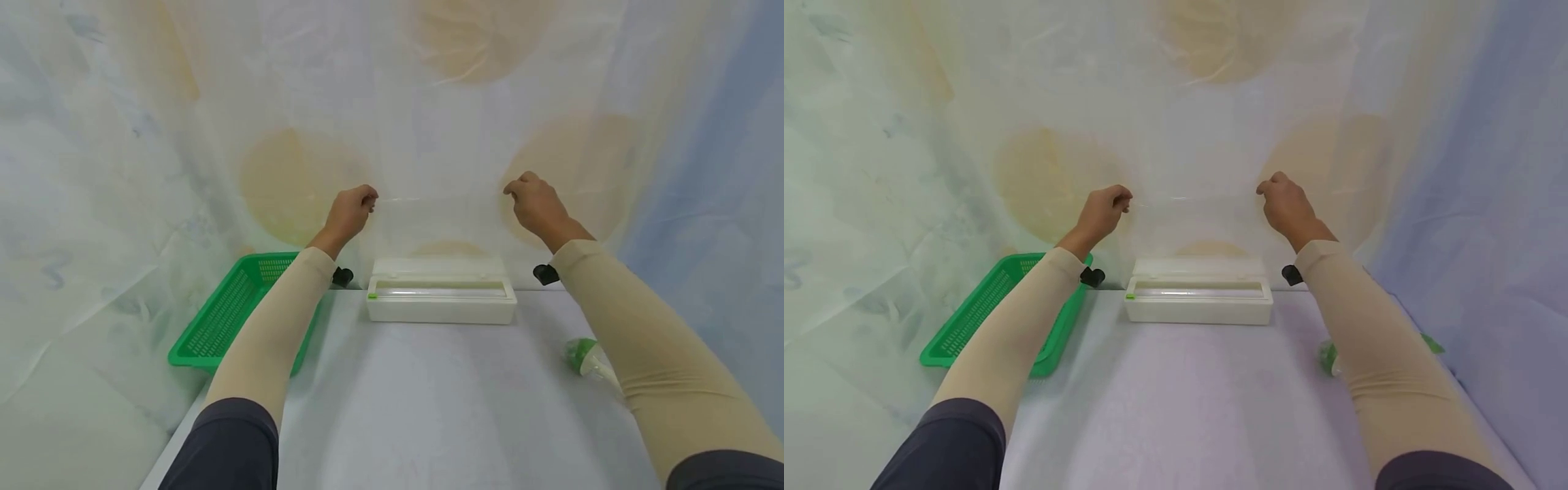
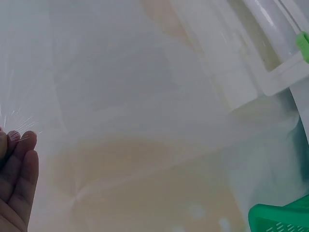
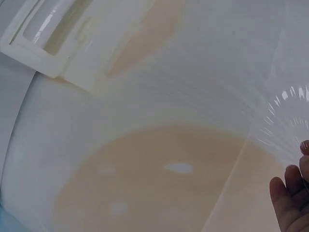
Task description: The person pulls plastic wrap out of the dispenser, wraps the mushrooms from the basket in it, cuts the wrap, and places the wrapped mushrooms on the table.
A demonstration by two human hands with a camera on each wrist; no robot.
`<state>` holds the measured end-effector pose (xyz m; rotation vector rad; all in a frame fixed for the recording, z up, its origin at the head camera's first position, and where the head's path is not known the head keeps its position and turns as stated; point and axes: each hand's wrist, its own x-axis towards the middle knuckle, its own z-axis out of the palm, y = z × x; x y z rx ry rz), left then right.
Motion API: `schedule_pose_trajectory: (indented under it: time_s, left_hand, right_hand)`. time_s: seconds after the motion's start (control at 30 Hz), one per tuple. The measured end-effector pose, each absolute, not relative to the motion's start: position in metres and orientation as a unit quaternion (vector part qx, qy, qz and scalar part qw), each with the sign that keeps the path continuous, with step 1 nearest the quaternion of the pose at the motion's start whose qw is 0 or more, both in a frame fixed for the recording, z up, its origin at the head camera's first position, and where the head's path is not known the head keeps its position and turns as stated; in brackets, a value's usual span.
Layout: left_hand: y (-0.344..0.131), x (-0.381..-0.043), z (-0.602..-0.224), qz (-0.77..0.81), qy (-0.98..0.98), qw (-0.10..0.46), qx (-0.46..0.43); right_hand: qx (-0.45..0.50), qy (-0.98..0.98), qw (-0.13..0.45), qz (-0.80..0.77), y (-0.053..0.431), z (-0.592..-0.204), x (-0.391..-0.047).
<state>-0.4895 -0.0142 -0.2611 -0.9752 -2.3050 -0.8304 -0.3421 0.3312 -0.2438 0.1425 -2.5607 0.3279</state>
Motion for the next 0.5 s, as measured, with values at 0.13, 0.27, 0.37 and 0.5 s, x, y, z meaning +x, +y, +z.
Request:
schedule_pose_trajectory:
  time_s: [0.13, 0.27, 0.37, 0.5]
  left_hand:
    - [-0.012, -0.488, -0.258, -0.315, -0.841, 0.258, -0.357]
    - [-0.01, -0.487, -0.254, -0.318, -0.839, 0.263, -0.355]
    - [-0.009, -0.486, -0.249, -0.327, -0.835, 0.264, -0.354]
    - [-0.011, -0.483, -0.244, -0.343, -0.835, 0.256, -0.347]
  right_hand:
    - [0.057, -0.946, 0.293, 0.125, 0.333, -0.242, -0.342]
    - [0.062, -0.94, 0.312, 0.123, 0.335, -0.239, -0.342]
    - [0.061, -0.938, 0.319, 0.124, 0.334, -0.234, -0.341]
    - [0.057, -0.937, 0.319, 0.128, 0.333, -0.228, -0.339]
